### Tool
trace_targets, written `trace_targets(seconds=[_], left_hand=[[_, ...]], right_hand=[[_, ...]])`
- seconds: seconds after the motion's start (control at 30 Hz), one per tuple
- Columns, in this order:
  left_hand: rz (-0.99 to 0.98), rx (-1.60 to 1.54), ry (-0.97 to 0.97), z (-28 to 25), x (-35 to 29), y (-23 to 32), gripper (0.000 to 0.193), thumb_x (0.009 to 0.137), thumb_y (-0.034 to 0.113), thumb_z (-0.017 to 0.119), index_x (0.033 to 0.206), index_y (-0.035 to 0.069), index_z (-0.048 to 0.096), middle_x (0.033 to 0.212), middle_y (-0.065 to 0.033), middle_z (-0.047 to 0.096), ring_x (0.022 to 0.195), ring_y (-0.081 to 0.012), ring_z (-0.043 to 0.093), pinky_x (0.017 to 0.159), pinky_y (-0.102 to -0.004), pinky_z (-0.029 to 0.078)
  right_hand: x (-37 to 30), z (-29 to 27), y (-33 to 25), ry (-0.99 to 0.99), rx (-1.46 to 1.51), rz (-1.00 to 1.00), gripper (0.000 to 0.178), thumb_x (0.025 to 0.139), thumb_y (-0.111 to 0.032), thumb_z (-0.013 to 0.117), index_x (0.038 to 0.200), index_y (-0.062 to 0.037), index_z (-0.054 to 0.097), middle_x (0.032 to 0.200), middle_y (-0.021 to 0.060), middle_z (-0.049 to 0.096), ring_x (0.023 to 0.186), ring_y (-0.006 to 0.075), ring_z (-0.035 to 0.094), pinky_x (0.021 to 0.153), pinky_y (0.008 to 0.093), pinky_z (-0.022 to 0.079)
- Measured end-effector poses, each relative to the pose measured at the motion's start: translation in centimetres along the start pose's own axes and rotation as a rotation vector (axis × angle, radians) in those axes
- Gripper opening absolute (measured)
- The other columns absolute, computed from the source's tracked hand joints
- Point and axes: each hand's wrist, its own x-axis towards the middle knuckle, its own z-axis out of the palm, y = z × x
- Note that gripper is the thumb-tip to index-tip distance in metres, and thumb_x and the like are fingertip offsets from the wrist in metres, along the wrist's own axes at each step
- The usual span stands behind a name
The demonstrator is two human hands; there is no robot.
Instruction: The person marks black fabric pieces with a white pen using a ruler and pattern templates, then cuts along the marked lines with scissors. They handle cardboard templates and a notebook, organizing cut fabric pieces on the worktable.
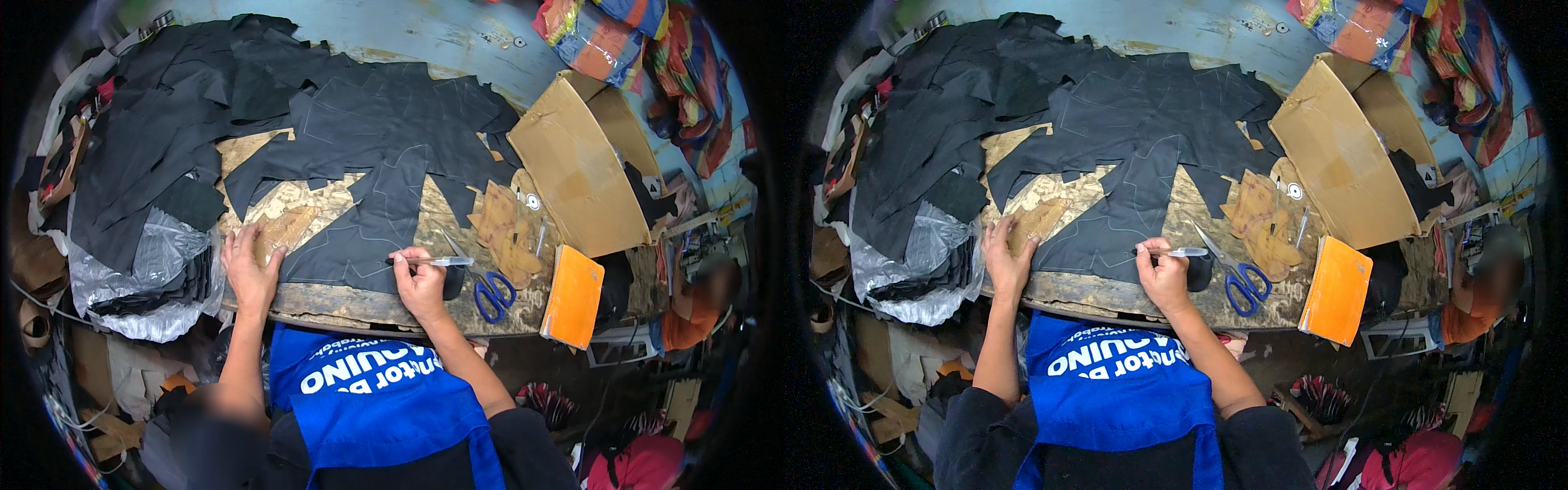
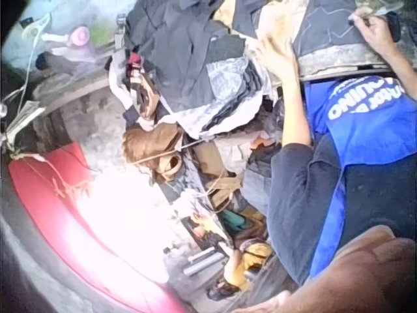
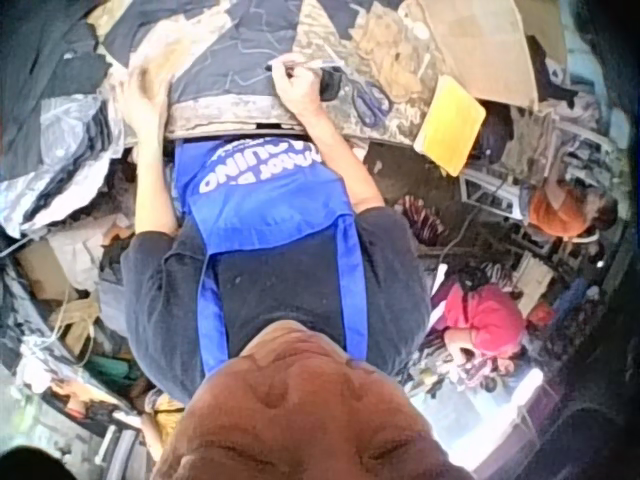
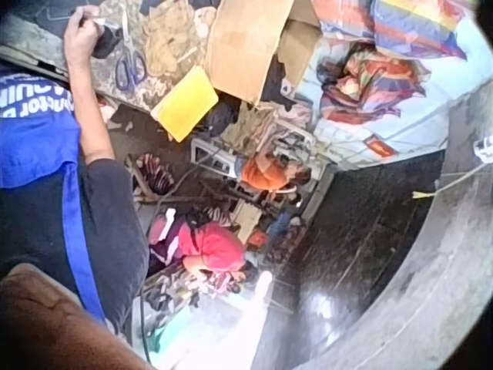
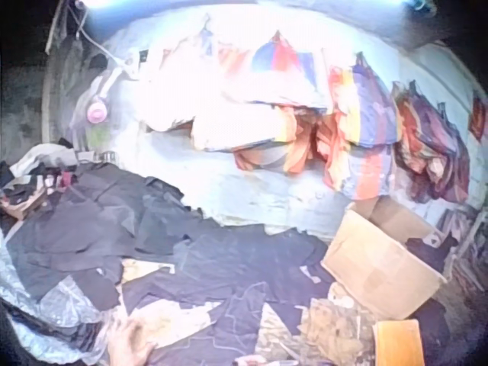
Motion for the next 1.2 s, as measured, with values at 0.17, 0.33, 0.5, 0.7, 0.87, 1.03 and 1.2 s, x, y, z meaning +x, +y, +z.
trace_targets(seconds=[0.17, 0.33, 0.5, 0.7, 0.87, 1.03, 1.2], left_hand=[[-0.083, -0.156, -0.029, -0.8, 0.4, 0.8, 0.059, 0.063, 0.015, 0.078, 0.115, 0.005, 0.053, 0.102, -0.0161, 0.057, 0.108, -0.0349, 0.048, 0.095, -0.0414, 0.037], [-0.15, -0.023, -0.068, -2.0, 2.0, 1.3, 0.073, 0.054, 0.016, 0.084, 0.117, 0.0, 0.05, 0.098, -0.0218, 0.059, 0.098, -0.0365, 0.055, 0.087, -0.0401, 0.044], [-0.287, 0.03, -0.406, -3.5, 5.4, 0.1, 0.057, 0.051, 0.023, 0.084, 0.096, -0.005, 0.063, 0.086, -0.0229, 0.066, 0.08, -0.0329, 0.065, 0.074, -0.0386, 0.049], [-0.238, -0.674, -0.417, -5.4, 3.6, 4.3, 0.026, 0.081, 0.018, 0.067, 0.095, -0.003, 0.063, 0.08, -0.0105, 0.066, 0.07, -0.015, 0.063, 0.063, -0.0293, 0.049], [-0.229, -1.055, -0.81, -4.2, -1.5, 13.6, 0.028, 0.087, 0.022, 0.063, 0.105, 0.002, 0.055, 0.087, -0.0014, 0.061, 0.074, -0.0104, 0.057, 0.068, -0.0269, 0.047], [-0.195, -1.13, -1.05, -3.4, -2.5, 15.7, 0.049, 0.082, 0.006, 0.065, 0.123, 0.001, 0.038, 0.103, -0.0067, 0.055, 0.093, -0.0106, 0.053, 0.082, -0.0259, 0.045], [-0.138, -0.923, -1.136, -4.8, -2.8, 8.1, 0.018, 0.087, 0.016, 0.062, 0.095, 0.001, 0.057, 0.079, -0.0003, 0.055, 0.074, -0.0052, 0.048, 0.065, -0.0221, 0.042]], right_hand=[[0.0, -1.3, -0.2, -0.069, 0.287, 0.216, 0.008, 0.086, -0.002, 0.054, 0.082, 0.0038, 0.056, 0.08, 0.012, 0.067, 0.071, 0.0108, 0.061, 0.063, 0.0218, 0.049], [-0.2, -3.5, -1.7, -0.021, 0.449, 0.35, 0.021, 0.095, -0.014, 0.049, 0.104, 0.0041, 0.055, 0.081, 0.0113, 0.065, 0.075, 0.018, 0.066, 0.067, 0.0262, 0.053], [-1.4, -5.3, -3.7, -0.074, 0.328, 0.375, 0.019, 0.093, -0.013, 0.051, 0.104, 0.002, 0.057, 0.08, 0.0086, 0.065, 0.075, 0.0137, 0.064, 0.068, 0.0249, 0.052], [-2.7, -7.9, -5.8, -0.098, 0.229, 0.555, 0.03, 0.085, -0.001, 0.062, 0.112, 0.0008, 0.049, 0.095, 0.0116, 0.063, 0.089, 0.0161, 0.063, 0.077, 0.0273, 0.052], [-2.8, -6.4, -7.8, -0.176, 0.606, 0.324, 0.048, 0.079, 0.005, 0.065, 0.121, -0.0005, 0.042, 0.105, 0.0107, 0.057, 0.094, 0.0136, 0.058, 0.08, 0.0261, 0.049], [-1.1, -10.9, -6.6, 0.225, 0.489, 0.325, 0.033, 0.076, 0.008, 0.063, 0.106, -0.0032, 0.054, 0.089, 0.0011, 0.056, 0.075, 0.0054, 0.054, 0.071, 0.0187, 0.047], [-0.5, -20.9, -3.1, 0.445, 0.281, 0.466, 0.036, 0.077, -0.002, 0.067, 0.109, -0.0023, 0.05, 0.086, 0.0051, 0.058, 0.07, 0.0106, 0.056, 0.062, 0.024, 0.048]])
